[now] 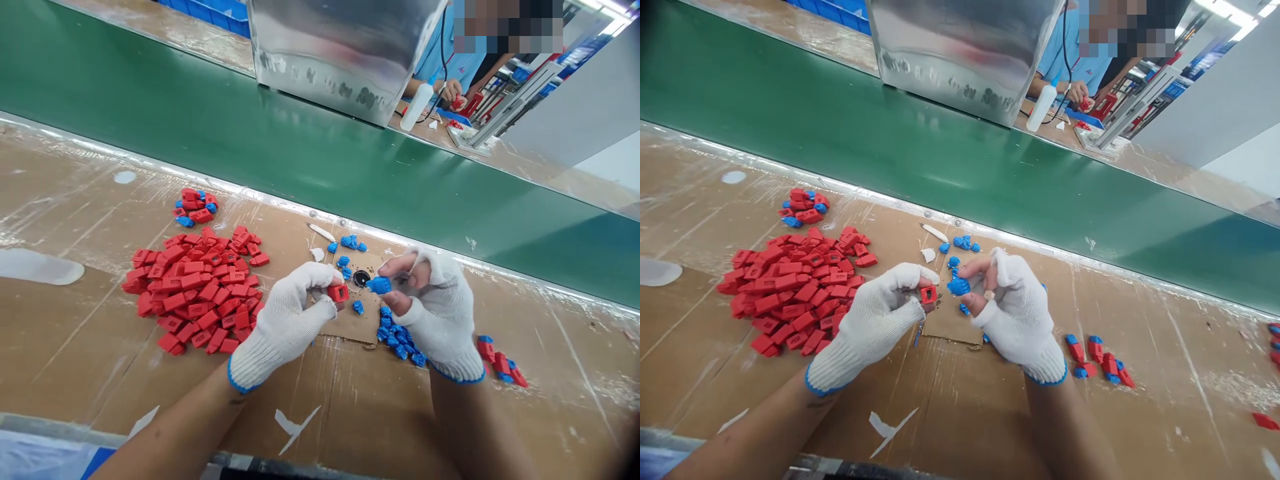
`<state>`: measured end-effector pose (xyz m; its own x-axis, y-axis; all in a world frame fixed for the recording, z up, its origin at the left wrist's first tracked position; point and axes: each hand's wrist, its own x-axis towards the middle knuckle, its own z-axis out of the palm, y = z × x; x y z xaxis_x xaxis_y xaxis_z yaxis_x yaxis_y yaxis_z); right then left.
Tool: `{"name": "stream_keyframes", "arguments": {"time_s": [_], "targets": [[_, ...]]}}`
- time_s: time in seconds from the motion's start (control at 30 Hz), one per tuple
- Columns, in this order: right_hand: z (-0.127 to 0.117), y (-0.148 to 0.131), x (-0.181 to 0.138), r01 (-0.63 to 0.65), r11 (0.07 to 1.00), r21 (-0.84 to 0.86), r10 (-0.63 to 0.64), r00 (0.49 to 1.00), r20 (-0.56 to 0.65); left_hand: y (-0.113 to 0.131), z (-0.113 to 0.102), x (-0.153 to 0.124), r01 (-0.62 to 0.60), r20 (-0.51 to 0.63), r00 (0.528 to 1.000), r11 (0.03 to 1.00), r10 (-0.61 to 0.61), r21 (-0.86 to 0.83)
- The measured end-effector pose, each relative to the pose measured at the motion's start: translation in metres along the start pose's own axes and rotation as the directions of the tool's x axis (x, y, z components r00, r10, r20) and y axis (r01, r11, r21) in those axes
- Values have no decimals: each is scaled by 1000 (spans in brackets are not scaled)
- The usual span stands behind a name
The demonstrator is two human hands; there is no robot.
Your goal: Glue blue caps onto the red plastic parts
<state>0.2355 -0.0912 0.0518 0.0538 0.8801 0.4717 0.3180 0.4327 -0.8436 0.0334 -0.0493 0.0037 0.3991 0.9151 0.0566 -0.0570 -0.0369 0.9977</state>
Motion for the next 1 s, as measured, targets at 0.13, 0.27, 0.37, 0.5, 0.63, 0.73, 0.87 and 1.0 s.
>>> {"name": "stream_keyframes", "arguments": {"time_s": [0.13, 0.27, 0.37, 0.5, 0.63, 0.73, 0.87, 1.0], "targets": [[8, 2, -5, 14, 995, -96, -9, 999, 50, -1, -1, -3, -38, 43, 998, 999, 37, 18], [10, 5, -8, -1, 992, -124, 7, 999, 53, -2, -5, -6, -12, 119, 993, 1000, 13, -5], [12, 5, -9, -5, 997, -73, 5, 1000, 9, -2, -5, -7, 53, 200, 980, 979, -13, -198], [18, 4, -10, 8, 999, -35, -8, 1000, -14, -6, -1, -7, 116, 242, 969, 948, -42, -298], [21, 1, -8, -5, 991, -132, 5, 1000, -2, -11, 2, -8, 99, 257, 966, 953, -24, -285], [21, 2, -8, 56, 983, -173, -49, 998, 41, -12, 1, -9, 154, 269, 960, 944, -72, -294], [22, 11, -15, 56, 985, -162, -34, 990, 135, -12, 2, -12, 137, 247, 967, 953, -69, -270], [21, 16, -20, 88, 977, -192, -60, 987, 148, -18, 9, -15, 157, 169, 980, 927, -104, -342]]}}
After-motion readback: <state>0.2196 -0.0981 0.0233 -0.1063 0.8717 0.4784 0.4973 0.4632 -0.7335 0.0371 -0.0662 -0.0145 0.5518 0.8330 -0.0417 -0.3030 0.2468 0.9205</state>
